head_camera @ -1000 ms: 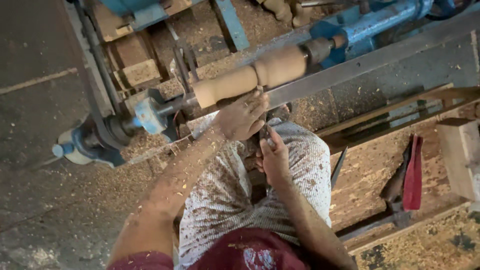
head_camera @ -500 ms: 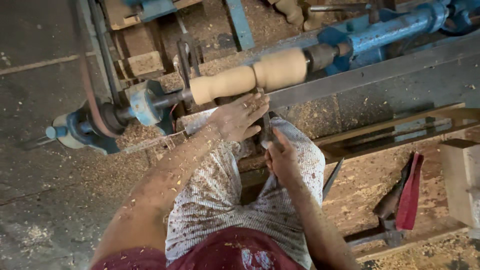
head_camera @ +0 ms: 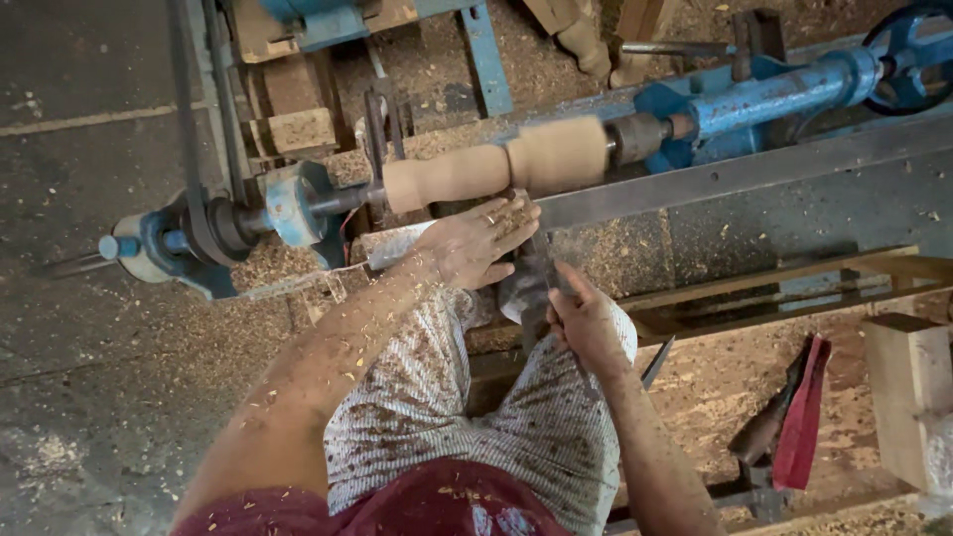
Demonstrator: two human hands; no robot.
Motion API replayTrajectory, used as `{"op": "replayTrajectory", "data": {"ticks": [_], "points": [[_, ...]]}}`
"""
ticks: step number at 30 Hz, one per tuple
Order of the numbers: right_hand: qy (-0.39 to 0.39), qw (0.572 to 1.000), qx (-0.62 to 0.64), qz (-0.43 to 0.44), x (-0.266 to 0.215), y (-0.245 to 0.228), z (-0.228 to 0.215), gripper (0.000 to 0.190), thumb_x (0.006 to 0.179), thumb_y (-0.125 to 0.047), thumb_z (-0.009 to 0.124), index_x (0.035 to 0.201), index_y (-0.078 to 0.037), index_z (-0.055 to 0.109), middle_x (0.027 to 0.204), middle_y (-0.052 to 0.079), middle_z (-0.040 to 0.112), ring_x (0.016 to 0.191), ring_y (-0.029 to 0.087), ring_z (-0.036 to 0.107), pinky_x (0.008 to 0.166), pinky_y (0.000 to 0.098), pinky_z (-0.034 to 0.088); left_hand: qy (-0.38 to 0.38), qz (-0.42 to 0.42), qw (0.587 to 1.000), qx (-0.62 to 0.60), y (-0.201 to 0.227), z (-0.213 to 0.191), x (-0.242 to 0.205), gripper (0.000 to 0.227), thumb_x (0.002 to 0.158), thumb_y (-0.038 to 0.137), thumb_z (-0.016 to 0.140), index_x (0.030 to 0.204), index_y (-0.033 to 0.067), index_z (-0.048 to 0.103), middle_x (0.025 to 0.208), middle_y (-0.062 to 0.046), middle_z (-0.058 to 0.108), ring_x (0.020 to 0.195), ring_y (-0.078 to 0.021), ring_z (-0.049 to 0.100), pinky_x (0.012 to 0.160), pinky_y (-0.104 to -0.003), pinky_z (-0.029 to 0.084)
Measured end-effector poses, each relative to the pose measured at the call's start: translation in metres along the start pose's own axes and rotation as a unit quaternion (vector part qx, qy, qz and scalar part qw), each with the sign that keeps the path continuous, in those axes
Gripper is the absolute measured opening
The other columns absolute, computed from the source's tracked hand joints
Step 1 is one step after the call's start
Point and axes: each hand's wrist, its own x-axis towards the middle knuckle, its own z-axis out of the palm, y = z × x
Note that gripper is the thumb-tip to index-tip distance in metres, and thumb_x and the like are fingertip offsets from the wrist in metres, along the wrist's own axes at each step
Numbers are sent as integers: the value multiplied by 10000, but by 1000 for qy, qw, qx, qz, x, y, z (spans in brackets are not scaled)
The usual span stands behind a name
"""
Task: The person uses a chisel to shape a cylindrical wooden blank mounted on a lathe. They smooth the surface and carve decorative grooves along the length of the piece while it spins.
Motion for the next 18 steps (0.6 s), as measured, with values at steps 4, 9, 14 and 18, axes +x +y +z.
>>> {"op": "replayTrajectory", "data": {"ticks": [4,9,14,18], "points": [[0,999,-27,19,4,3,-9,551,992,-152,598,1529,-157,476,675,14,596,508,80,486,444,250,406,-21,14,992,123,0,1,2,766,1069,538,277,1650,41,225,1724,-105,203,1570,-273,190,1310,-397,136],[-6,989,-125,-78,6,1,-9,531,973,-143,618,1487,-102,491,737,-9,618,559,78,538,483,250,459,-89,2,996,-17,4,-4,7,786,1011,522,367,1619,49,212,1705,-107,174,1566,-283,166,1288,-391,122],[-51,976,-175,-118,-4,-10,-18,362,945,-160,647,1277,-16,632,793,-1,665,577,103,589,508,283,495,-4,-76,996,-52,14,-30,9,689,1005,381,472,1577,33,311,1657,-136,275,1526,-300,276,1260,-426,245],[-68,983,-172,6,7,-15,-24,320,1053,-215,522,1151,62,649,698,49,629,540,142,592,495,314,494,7,-327,932,-156,-6,-53,21,601,976,243,543,1520,15,426,1586,-180,400,1459,-342,399,1207,-474,381]]}}
